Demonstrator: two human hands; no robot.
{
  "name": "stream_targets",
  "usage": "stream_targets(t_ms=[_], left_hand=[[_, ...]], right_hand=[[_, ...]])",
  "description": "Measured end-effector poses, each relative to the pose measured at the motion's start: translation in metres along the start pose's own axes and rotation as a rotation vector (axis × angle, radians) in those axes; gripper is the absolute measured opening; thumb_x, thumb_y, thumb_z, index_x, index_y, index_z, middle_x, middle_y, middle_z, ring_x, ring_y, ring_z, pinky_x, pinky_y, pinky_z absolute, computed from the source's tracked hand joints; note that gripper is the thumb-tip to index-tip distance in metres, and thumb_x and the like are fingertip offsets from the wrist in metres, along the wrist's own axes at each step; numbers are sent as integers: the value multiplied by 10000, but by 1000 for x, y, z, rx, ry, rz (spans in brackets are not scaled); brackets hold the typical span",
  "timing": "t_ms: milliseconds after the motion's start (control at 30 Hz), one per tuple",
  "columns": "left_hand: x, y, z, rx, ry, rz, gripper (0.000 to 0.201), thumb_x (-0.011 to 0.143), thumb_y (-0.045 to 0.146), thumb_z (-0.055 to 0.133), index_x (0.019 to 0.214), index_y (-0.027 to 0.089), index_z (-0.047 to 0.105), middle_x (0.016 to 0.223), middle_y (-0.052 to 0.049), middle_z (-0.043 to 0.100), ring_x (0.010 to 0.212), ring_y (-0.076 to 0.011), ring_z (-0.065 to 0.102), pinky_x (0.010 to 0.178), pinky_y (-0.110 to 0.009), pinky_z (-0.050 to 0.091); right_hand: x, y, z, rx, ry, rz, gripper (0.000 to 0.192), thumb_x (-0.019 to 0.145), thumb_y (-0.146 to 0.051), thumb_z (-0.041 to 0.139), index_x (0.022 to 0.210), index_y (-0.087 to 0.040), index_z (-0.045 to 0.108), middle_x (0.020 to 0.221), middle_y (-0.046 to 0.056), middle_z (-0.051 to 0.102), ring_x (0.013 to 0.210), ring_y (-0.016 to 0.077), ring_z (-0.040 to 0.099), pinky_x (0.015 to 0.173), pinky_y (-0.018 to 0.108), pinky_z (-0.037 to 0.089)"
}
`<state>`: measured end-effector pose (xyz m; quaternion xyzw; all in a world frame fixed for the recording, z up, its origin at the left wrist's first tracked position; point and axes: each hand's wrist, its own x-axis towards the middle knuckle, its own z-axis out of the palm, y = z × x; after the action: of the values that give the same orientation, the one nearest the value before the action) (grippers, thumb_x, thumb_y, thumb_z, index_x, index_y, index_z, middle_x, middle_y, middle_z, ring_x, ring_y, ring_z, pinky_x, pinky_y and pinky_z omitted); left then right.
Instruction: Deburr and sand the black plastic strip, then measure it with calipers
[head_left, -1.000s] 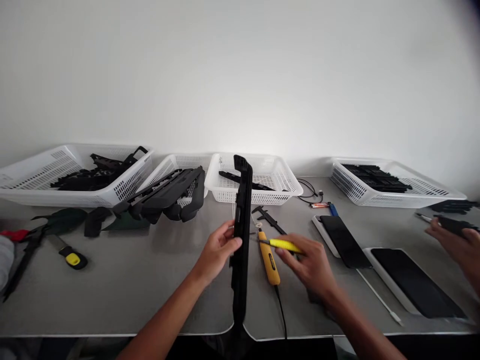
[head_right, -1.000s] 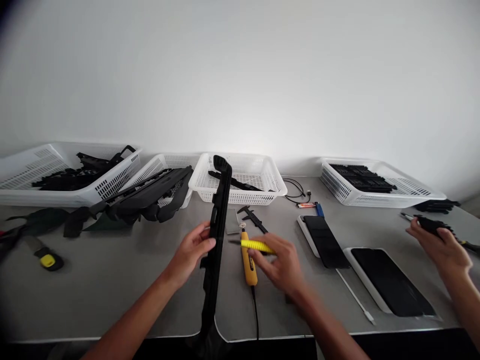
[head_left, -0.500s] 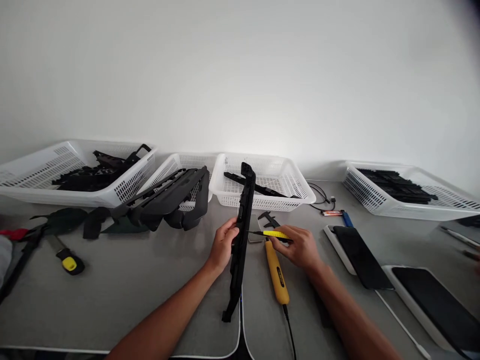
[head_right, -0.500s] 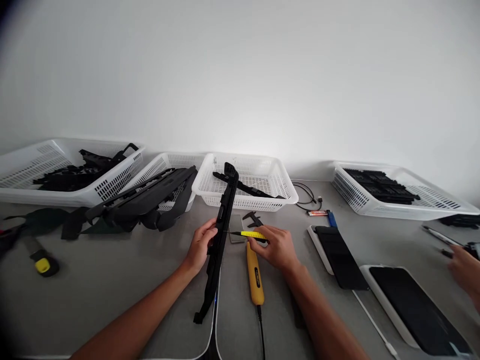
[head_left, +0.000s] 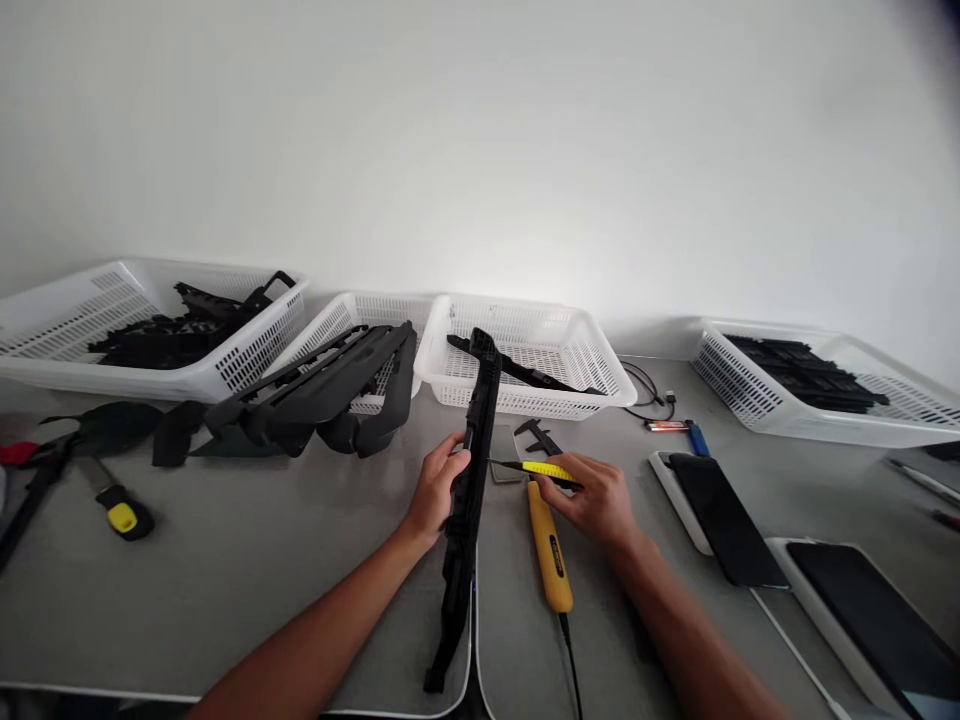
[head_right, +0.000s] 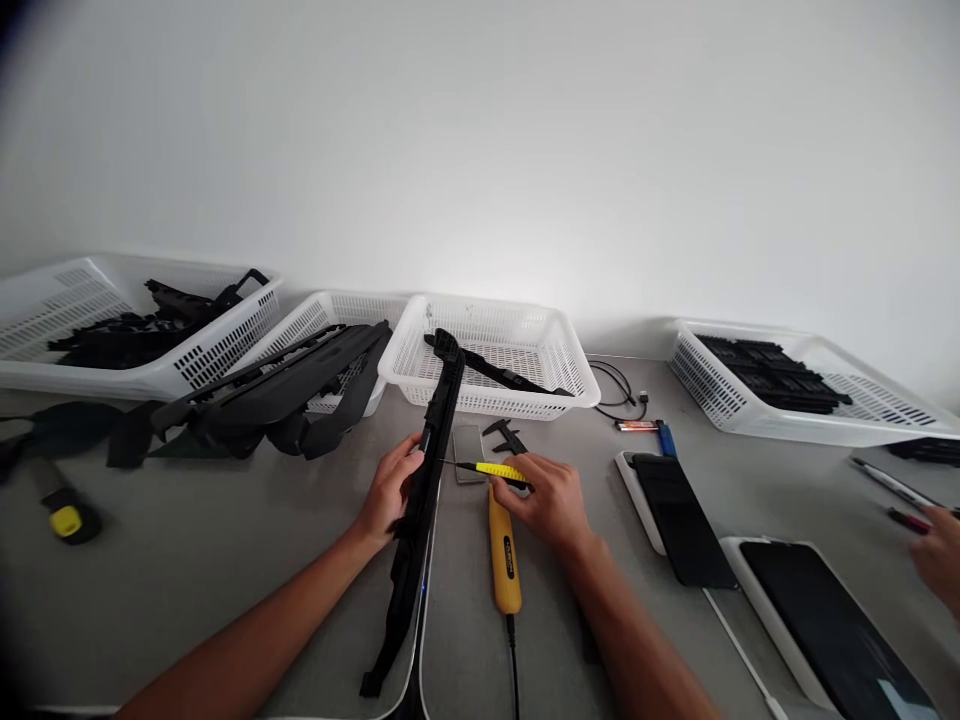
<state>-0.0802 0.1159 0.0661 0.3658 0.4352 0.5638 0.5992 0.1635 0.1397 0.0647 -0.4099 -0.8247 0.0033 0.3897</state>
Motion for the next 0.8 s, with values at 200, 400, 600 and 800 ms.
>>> stream_targets(t_ms=[200, 400, 600, 800], left_hand=[[2, -3, 0, -33, -13, -11, 482, 794, 538, 760, 1100, 167, 735, 723, 27, 599, 580, -118, 484, 513, -236, 392], [0, -3, 2, -66, -22, -16, 467, 807, 518, 779, 1114, 167, 747, 731, 26, 630, 605, -119, 514, 535, -230, 407], [-1, -4, 1, -69, -32, -16, 492, 802, 521, 793, 1138, 163, 758, 757, 15, 648, 617, -117, 532, 554, -223, 414], [-1, -3, 3, -85, -59, -14, 480, 808, 495, 828, 1155, 171, 760, 887, -23, 742, 762, -154, 645, 675, -230, 483]], right_hand=[[0, -2, -1, 30, -3, 16, 268, 1015, -374, 642, 845, -198, 752, 658, 6, 695, 547, 113, 602, 577, 248, 415], [2, -4, -2, 49, -21, 35, 243, 1007, -361, 638, 861, -198, 744, 663, 0, 690, 557, 111, 605, 588, 240, 418], [1, -5, 0, 46, -2, 29, 254, 1004, -373, 642, 852, -200, 749, 667, 5, 702, 550, 113, 603, 585, 243, 430], [0, -6, 2, 36, 22, 42, 245, 1011, -377, 654, 868, -198, 742, 694, 10, 722, 564, 119, 631, 582, 245, 439]])
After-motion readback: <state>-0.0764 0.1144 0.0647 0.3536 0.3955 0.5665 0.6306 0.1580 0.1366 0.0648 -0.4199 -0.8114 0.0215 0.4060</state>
